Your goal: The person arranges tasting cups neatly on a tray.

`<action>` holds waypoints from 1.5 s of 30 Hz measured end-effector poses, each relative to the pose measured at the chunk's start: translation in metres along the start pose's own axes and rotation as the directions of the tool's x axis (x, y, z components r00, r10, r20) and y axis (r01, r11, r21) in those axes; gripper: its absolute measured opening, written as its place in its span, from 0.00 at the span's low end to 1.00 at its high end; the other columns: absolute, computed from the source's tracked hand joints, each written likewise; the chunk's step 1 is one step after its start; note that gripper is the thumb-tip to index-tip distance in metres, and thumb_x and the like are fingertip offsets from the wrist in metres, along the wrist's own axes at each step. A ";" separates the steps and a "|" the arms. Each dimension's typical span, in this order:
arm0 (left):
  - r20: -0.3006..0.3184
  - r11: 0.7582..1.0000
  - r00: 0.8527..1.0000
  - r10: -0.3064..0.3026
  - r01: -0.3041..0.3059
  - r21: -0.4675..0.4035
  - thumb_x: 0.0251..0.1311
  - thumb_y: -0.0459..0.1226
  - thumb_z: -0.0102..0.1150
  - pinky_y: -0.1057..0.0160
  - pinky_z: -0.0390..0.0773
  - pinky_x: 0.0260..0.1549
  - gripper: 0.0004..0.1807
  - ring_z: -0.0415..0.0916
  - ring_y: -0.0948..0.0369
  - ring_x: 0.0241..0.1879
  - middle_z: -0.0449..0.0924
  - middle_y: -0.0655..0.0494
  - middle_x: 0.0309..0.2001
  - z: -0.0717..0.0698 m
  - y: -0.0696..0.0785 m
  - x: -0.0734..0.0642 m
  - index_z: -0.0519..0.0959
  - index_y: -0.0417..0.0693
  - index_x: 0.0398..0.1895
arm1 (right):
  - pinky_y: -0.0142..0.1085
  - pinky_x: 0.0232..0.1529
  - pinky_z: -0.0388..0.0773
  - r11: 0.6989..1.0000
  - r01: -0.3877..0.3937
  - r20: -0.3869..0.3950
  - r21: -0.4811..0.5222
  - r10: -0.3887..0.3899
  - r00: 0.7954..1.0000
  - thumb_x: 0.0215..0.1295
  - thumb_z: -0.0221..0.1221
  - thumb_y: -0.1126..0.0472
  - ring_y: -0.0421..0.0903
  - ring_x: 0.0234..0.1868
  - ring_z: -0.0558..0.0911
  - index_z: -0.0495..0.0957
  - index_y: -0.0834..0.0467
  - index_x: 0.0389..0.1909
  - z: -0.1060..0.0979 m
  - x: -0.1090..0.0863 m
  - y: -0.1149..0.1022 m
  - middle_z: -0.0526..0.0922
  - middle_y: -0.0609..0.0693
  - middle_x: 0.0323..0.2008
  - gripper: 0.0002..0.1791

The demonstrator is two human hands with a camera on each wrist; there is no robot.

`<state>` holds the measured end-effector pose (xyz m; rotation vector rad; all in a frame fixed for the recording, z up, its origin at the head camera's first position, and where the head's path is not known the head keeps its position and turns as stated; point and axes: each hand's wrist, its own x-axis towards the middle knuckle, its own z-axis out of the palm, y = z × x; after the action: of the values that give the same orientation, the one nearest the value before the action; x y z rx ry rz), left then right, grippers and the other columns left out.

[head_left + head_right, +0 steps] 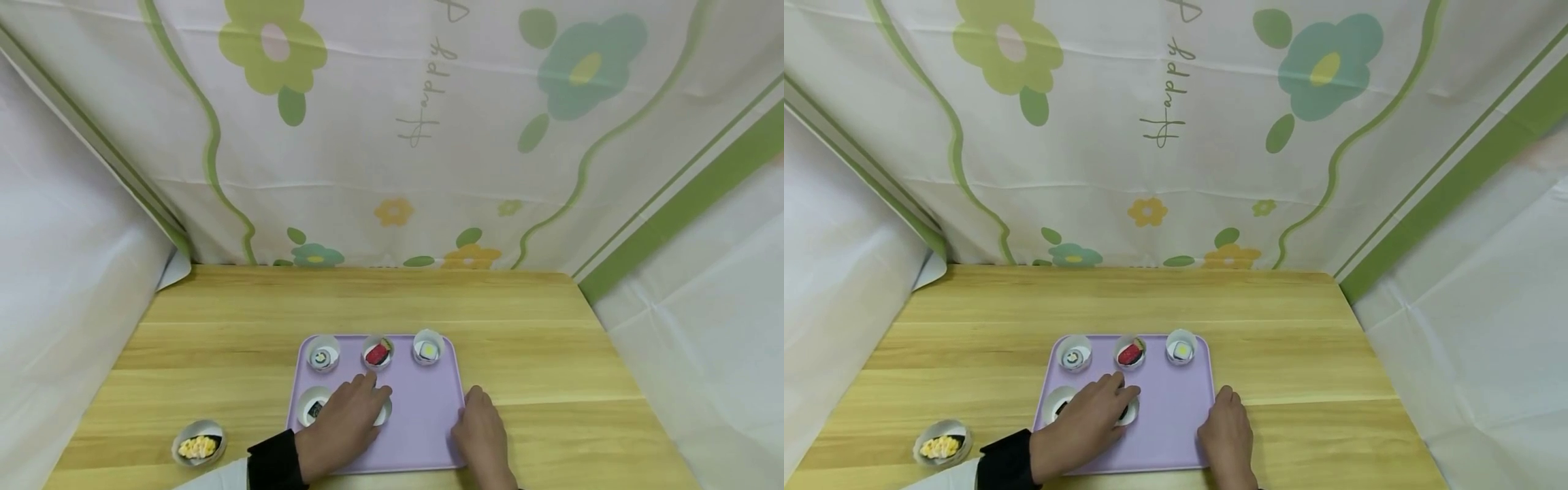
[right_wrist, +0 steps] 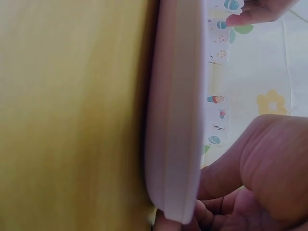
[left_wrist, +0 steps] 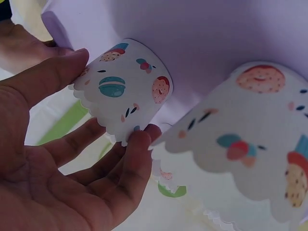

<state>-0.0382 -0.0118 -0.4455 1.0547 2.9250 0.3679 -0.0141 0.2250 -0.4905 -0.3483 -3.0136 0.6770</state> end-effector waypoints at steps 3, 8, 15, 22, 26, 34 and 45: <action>-0.005 1.000 1.000 0.002 -0.002 0.009 0.42 0.42 0.73 0.62 0.73 0.28 0.23 0.70 0.59 0.34 0.71 0.54 0.35 0.001 0.000 -0.001 0.79 0.47 0.44 | 0.44 0.27 0.73 1.000 -0.010 0.005 0.003 0.010 1.000 0.55 0.59 0.70 0.48 0.25 0.72 0.68 0.62 0.31 0.001 0.000 0.000 0.71 0.53 0.25 0.08; 0.011 1.000 1.000 -0.008 0.008 0.011 0.43 0.42 0.73 0.61 0.74 0.29 0.25 0.70 0.59 0.34 0.72 0.54 0.36 0.001 0.001 -0.003 0.78 0.47 0.46 | 0.44 0.26 0.73 1.000 -0.012 0.007 0.006 0.012 1.000 0.55 0.59 0.70 0.49 0.25 0.72 0.68 0.63 0.31 0.002 -0.001 0.000 0.71 0.53 0.25 0.08; 0.017 0.998 1.000 0.003 -0.004 0.060 0.43 0.46 0.73 0.62 0.72 0.27 0.27 0.70 0.58 0.34 0.72 0.53 0.36 0.001 0.004 -0.006 0.77 0.46 0.48 | 0.44 0.26 0.73 1.000 -0.023 0.015 0.014 0.023 1.000 0.55 0.58 0.70 0.49 0.25 0.72 0.68 0.62 0.30 0.002 -0.004 0.000 0.71 0.53 0.25 0.07; 0.026 0.998 1.000 -0.013 0.011 0.068 0.42 0.56 0.70 0.61 0.73 0.31 0.38 0.70 0.57 0.38 0.74 0.51 0.41 -0.005 0.004 -0.006 0.75 0.44 0.54 | 0.44 0.26 0.73 0.999 -0.030 0.017 0.010 0.030 0.999 0.54 0.59 0.70 0.49 0.25 0.72 0.68 0.63 0.31 0.002 -0.005 0.003 0.71 0.53 0.26 0.08; -0.021 0.997 0.999 -0.042 0.043 0.057 0.42 0.62 0.65 0.59 0.76 0.35 0.43 0.72 0.55 0.41 0.76 0.47 0.46 -0.011 0.001 -0.006 0.74 0.41 0.56 | 0.44 0.26 0.74 0.999 -0.031 0.023 0.010 0.030 0.999 0.55 0.59 0.70 0.49 0.25 0.73 0.69 0.63 0.32 0.002 -0.005 0.004 0.71 0.54 0.26 0.08; -0.107 0.993 0.988 -0.111 0.115 0.037 0.56 0.59 0.57 0.56 0.76 0.38 0.33 0.72 0.54 0.38 0.74 0.48 0.39 -0.029 -0.010 -0.011 0.78 0.40 0.50 | 0.44 0.27 0.73 1.000 -0.029 0.025 0.001 0.029 0.999 0.55 0.59 0.70 0.49 0.25 0.72 0.68 0.63 0.32 0.001 -0.002 0.005 0.71 0.53 0.26 0.08; -0.221 0.927 0.902 -0.371 0.376 -0.022 0.61 0.51 0.57 0.44 0.72 0.48 0.29 0.71 0.44 0.52 0.76 0.38 0.52 -0.055 -0.044 -0.062 0.77 0.37 0.56 | 0.43 0.25 0.71 1.000 -0.002 0.009 0.005 0.002 1.000 0.54 0.59 0.71 0.49 0.25 0.71 0.68 0.63 0.30 -0.001 0.001 0.000 0.70 0.54 0.25 0.09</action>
<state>-0.0225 -0.0957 -0.4058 0.4526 3.2366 0.4673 -0.0151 0.2257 -0.4897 -0.3490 -3.0202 0.6876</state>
